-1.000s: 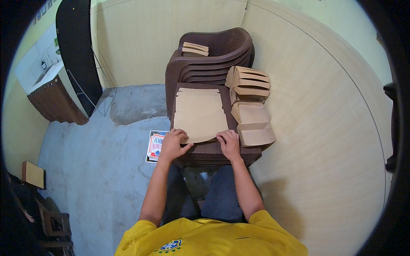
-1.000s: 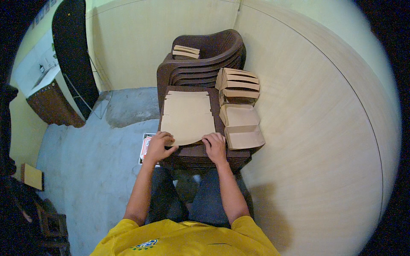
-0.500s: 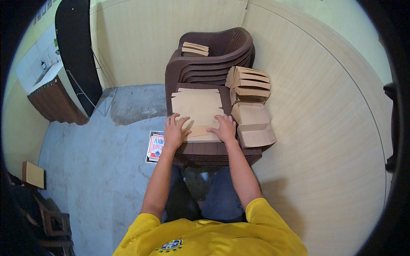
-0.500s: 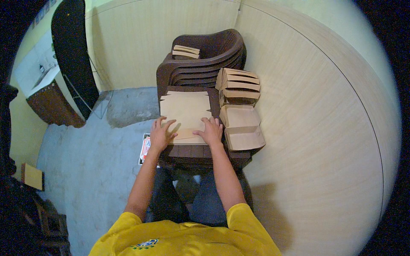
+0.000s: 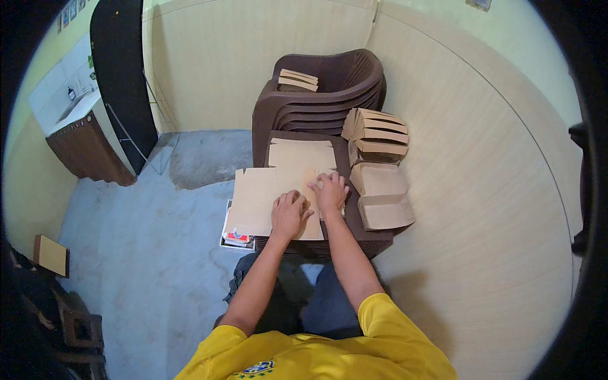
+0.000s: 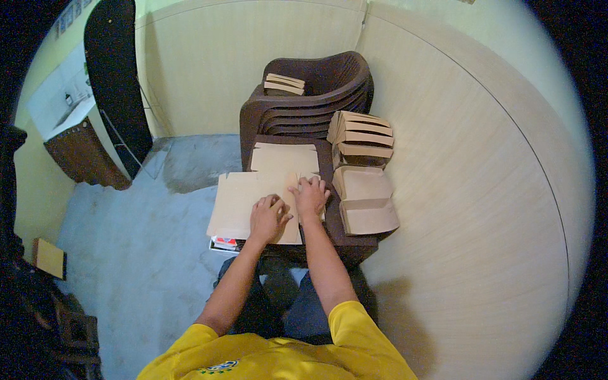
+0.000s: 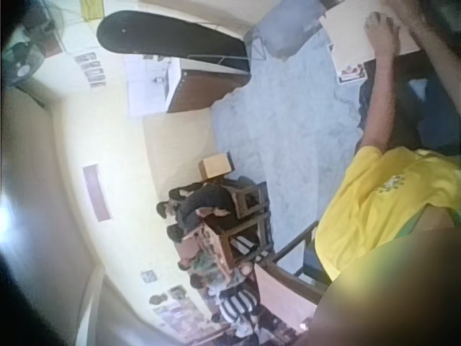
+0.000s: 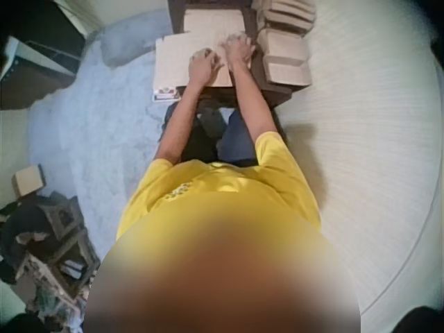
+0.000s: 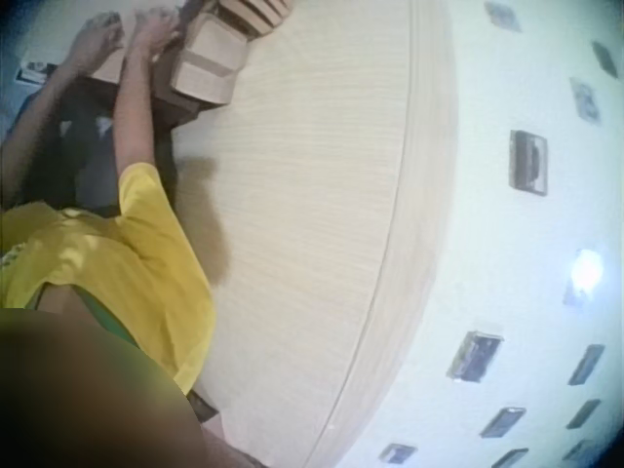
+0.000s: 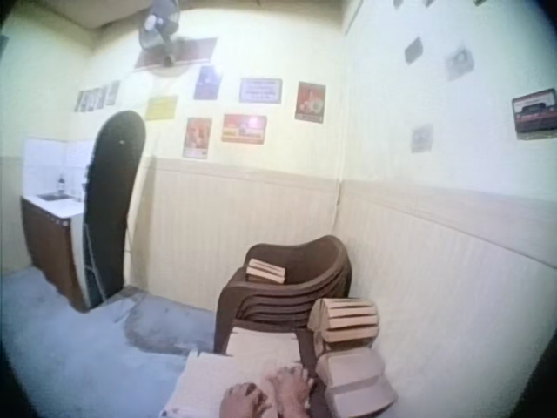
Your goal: The person assembles flat cardboard pieces into small rectangular boxes by folding and tucking the flaps. They handle each piece one at a time, fold the sides, and place the completed boxes into a growing stack on the right.
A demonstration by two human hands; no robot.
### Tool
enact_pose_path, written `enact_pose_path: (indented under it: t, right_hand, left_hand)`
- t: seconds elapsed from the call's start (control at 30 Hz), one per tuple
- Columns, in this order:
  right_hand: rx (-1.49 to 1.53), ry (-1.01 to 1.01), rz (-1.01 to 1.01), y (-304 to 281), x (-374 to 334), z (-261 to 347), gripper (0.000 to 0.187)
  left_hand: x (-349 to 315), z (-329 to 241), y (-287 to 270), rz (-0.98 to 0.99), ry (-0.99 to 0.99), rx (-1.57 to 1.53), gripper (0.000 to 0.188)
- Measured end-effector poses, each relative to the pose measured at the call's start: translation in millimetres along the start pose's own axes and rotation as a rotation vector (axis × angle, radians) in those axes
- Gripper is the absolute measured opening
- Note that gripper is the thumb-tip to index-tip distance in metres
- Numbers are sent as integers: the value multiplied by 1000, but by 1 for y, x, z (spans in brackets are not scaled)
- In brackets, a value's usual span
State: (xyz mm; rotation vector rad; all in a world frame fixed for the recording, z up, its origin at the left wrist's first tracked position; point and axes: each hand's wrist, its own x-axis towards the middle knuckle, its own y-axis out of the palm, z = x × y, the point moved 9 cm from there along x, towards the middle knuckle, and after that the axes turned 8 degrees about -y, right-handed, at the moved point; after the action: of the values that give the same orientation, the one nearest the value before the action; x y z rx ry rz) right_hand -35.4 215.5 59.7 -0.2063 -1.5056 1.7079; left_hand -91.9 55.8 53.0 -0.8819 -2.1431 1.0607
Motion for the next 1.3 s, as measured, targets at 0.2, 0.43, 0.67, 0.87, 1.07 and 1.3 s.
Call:
enact_pose_path:
  t: [0.2, 0.43, 0.67, 0.87, 1.07, 1.3]
  right_hand:
    - [-19, -308, 147, 9, -61, 15, 56]
    - [-128, -380, 267, -28, -135, 37, 82]
    - [-41, -195, 443, 18, -52, 30, 96]
    - [127, -96, 458, 36, -6, 22, 94]
    - [133, -6, 290, -15, -47, 16, 88]
    - [345, 241, 9, -48, -38, -36, 45]
  left_hand:
    - [22, 20, 35, 68, -157, 279, 58]
    - [26, 21, 32, 91, -116, 276, 56]
    - [23, 22, 28, 91, -75, 265, 58]
    - [25, 24, 26, -21, -140, 187, 64]
    - [43, 37, 34, -17, -317, 11, 74]
    - [43, 71, 6, 18, -206, -48, 55]
